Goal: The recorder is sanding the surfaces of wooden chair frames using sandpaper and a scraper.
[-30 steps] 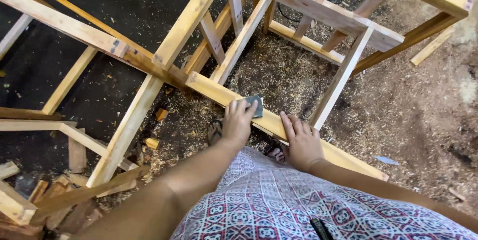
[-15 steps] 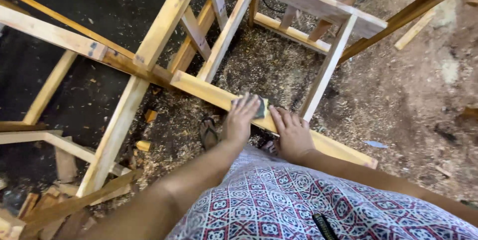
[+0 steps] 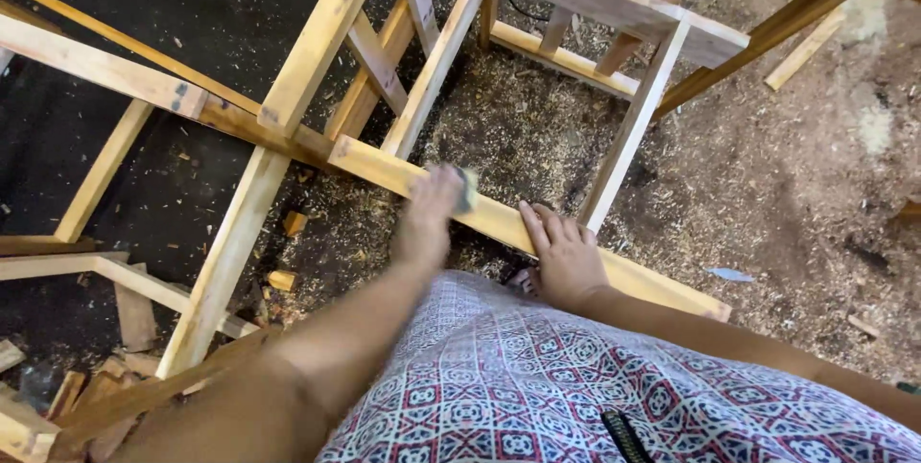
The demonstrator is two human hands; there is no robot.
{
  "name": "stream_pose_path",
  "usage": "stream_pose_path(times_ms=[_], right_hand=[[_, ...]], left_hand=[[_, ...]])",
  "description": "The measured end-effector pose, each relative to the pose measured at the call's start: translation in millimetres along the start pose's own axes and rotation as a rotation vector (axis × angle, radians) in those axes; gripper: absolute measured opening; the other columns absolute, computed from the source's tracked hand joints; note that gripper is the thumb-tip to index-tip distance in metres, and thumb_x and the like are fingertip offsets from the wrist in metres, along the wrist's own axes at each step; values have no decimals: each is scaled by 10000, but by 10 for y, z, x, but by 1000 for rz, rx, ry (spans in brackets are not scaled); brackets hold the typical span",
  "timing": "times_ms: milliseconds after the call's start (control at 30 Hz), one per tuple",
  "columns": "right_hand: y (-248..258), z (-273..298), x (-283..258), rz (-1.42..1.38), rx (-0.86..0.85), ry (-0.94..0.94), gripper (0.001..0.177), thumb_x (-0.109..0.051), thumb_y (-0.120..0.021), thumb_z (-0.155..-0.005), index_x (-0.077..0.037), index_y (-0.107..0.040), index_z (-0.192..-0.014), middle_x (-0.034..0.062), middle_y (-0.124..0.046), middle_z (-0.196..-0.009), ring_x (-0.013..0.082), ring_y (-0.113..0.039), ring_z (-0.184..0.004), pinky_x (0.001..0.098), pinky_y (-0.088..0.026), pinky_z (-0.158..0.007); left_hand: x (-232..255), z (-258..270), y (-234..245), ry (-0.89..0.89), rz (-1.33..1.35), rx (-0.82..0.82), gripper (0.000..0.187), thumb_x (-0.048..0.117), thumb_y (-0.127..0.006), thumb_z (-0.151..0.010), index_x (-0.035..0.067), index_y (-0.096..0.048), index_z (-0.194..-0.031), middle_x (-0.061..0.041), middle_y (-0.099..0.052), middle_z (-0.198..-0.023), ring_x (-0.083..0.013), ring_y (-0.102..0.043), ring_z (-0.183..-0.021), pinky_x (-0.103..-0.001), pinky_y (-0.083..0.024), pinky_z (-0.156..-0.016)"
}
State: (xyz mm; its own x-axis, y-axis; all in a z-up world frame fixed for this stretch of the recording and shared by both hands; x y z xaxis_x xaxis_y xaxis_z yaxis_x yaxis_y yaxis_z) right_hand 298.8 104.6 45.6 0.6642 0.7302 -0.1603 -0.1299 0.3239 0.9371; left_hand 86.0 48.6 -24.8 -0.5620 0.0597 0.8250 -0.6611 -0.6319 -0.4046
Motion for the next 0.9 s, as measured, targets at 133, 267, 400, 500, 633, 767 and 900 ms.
stream_pose_path(times_ms=[133,267,400,500,633,767,900], right_hand=[[-33,9,45,21,-23,3,1093,-256,-778,-764,-137,-93,-1607,122,-354,-1542,323,-403,-1356,499,-309,-1125],[-50,11,30,-2,29,7,1078,-230,-769,-766,-151,-112,-1617,113,-378,-1538,314,-418,-1360,495,-320,-1125],[-46,14,34,-15,27,5,1073,-232,-765,-769,-150,-109,-1613,109,-373,-1541,314,-415,-1359,495,-316,-1125],[-24,-7,17,8,9,7,1070,-232,-758,-769,-148,-102,-1611,104,-363,-1548,307,-409,-1364,488,-306,-1140],[-46,7,29,23,-11,10,1037,-245,-738,-806,-136,-95,-1612,115,-352,-1548,315,-397,-1366,496,-296,-1135],[-49,2,53,18,5,1,1025,-269,-731,-815,-142,-101,-1613,109,-356,-1548,312,-392,-1383,492,-301,-1131],[-36,-5,19,28,4,-1,1035,-277,-732,-807,-141,-97,-1613,108,-353,-1551,315,-392,-1381,485,-299,-1139]], left_hand=[[833,466,-462,-140,-1163,-5,477,352,-324,-1018,252,-462,-1464,-5,-456,-1531,-206,-395,-1403,-371,-266,-1127],[835,-356,714,-857,-1620,193,512,123,-305,-1074,163,-542,-1526,-113,-625,-1426,-300,-582,-1253,-431,-467,-1174],[1048,174,148,-115,-762,232,433,383,-474,-1130,-16,-573,-1266,-178,-619,-1167,-326,-603,-1105,-479,-512,-1006],[547,293,-144,-315,-1223,65,366,203,-190,-1042,164,-448,-1297,49,-528,-1193,-88,-496,-1076,-217,-415,-894],[1136,445,-624,-331,-1304,121,509,177,-441,-993,280,-493,-1489,-19,-502,-1515,-251,-455,-1410,-420,-333,-1154],[729,-140,621,34,-780,218,422,406,-400,-1093,231,-559,-1444,-86,-513,-1483,-265,-514,-1378,-441,-317,-1226],[1106,203,-219,-385,-1710,143,411,72,-165,-1061,157,-323,-1431,82,-329,-1365,-42,-295,-1243,-162,-204,-941]])
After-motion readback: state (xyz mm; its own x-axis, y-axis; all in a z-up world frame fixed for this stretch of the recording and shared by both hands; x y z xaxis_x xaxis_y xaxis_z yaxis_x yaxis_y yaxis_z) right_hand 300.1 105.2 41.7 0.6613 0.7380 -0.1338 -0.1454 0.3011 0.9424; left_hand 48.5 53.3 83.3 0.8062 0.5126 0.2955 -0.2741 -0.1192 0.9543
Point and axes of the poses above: each hand's wrist, its own z-axis away from the middle knuckle, its own y-axis out of the back of the hand, x = y × z, the point moved 9 cm from there along -z, towards the middle knuckle
